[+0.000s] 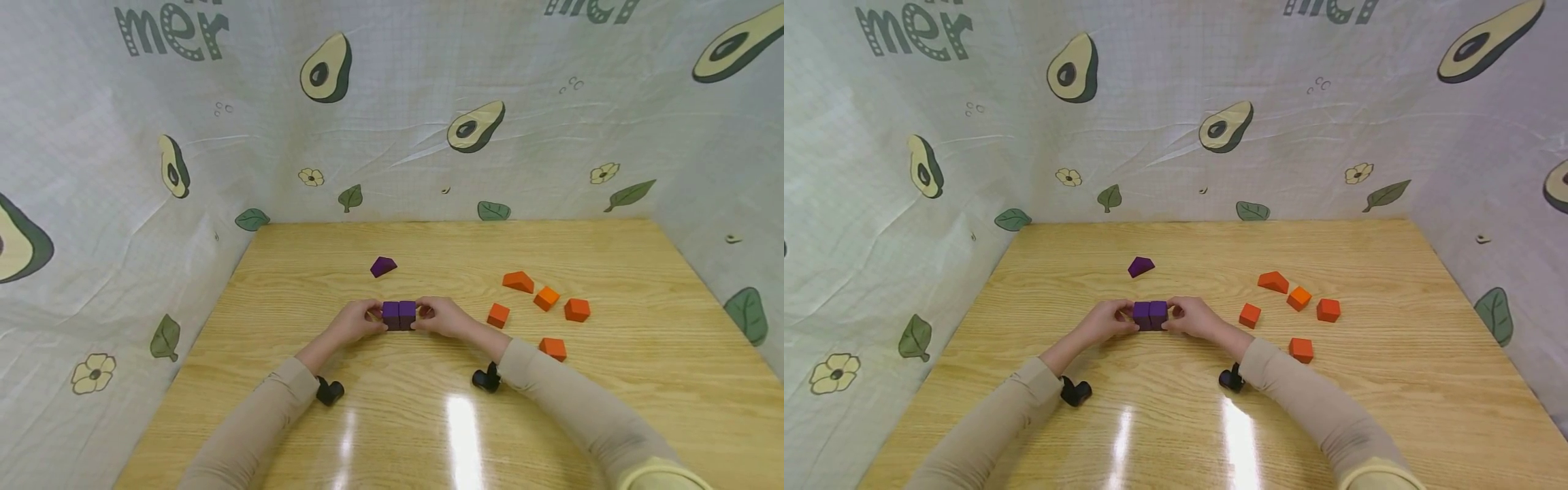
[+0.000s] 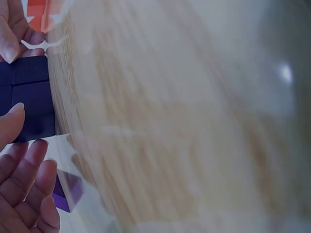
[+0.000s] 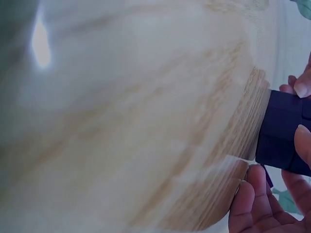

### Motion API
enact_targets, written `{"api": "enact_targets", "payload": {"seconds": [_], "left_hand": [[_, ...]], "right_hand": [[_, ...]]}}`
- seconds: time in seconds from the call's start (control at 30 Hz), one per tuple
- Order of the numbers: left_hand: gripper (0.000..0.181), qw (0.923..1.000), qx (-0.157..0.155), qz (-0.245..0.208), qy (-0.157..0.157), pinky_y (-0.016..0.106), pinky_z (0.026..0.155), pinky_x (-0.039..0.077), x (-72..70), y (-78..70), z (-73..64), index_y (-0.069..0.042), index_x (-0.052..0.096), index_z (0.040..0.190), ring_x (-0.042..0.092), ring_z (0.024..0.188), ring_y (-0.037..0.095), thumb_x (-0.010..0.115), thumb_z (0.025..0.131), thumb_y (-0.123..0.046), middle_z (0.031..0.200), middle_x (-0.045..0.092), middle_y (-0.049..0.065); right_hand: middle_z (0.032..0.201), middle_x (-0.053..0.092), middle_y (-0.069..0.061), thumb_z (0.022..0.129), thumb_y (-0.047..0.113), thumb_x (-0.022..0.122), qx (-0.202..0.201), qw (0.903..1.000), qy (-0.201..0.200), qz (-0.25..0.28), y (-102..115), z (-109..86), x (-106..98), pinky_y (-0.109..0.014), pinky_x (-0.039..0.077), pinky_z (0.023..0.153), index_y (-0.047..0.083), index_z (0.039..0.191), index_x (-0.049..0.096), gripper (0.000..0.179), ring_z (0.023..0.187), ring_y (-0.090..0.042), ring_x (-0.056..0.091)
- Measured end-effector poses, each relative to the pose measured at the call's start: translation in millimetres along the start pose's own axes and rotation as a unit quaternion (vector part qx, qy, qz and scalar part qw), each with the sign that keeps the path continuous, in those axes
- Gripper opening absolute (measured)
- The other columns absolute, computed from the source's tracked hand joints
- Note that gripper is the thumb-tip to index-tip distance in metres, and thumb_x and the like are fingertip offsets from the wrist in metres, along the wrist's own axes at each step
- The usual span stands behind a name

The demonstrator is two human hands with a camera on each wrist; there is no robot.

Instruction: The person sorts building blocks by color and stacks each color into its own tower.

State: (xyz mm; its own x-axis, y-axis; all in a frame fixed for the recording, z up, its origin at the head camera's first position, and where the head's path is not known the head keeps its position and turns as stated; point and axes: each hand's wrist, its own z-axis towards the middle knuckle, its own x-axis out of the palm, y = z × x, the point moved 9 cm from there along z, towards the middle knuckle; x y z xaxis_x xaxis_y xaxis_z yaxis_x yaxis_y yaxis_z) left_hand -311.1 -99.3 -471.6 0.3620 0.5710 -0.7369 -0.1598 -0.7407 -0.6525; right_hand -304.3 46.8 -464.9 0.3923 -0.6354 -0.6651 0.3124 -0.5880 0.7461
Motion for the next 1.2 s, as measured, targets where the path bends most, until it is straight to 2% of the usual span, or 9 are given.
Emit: {"api": "enact_targets", "payload": {"seconds": [0.53, 1.2], "left_hand": [[0.035, 1.0, 0.003, 0.0, 0.006, 0.028, 0.071, 0.046, 1.3, 2.2, 2.0, -0.007, 0.063, 0.109, 0.056, 0.076, 0.012, 0.073, 0.078, -0.021, 0.091, 0.064, 0.002], [0.033, 0.9999, 0.01, 0.011, 0.003, 0.027, 0.069, 0.046, -1.9, -1.2, 0.9, -0.007, 0.065, 0.106, 0.056, 0.074, 0.011, 0.074, 0.077, -0.019, 0.088, 0.065, 0.001]], "right_hand": [[0.085, 0.063, -0.004, 0.08, 0.022, 0.071, -0.007, 0.9996, 0.005, -0.028, 1.3, 0.7, 0.8, -0.028, 0.046, 0.067, 0.004, 0.11, 0.063, 0.035, 0.074, -0.013, 0.056], [0.09, 0.064, -0.009, 0.078, 0.019, 0.072, 0.003, 0.9992, 0.012, -0.037, -0.5, 1.4, 1.7, -0.03, 0.046, 0.073, -0.003, 0.109, 0.063, 0.039, 0.081, -0.017, 0.055]]}}
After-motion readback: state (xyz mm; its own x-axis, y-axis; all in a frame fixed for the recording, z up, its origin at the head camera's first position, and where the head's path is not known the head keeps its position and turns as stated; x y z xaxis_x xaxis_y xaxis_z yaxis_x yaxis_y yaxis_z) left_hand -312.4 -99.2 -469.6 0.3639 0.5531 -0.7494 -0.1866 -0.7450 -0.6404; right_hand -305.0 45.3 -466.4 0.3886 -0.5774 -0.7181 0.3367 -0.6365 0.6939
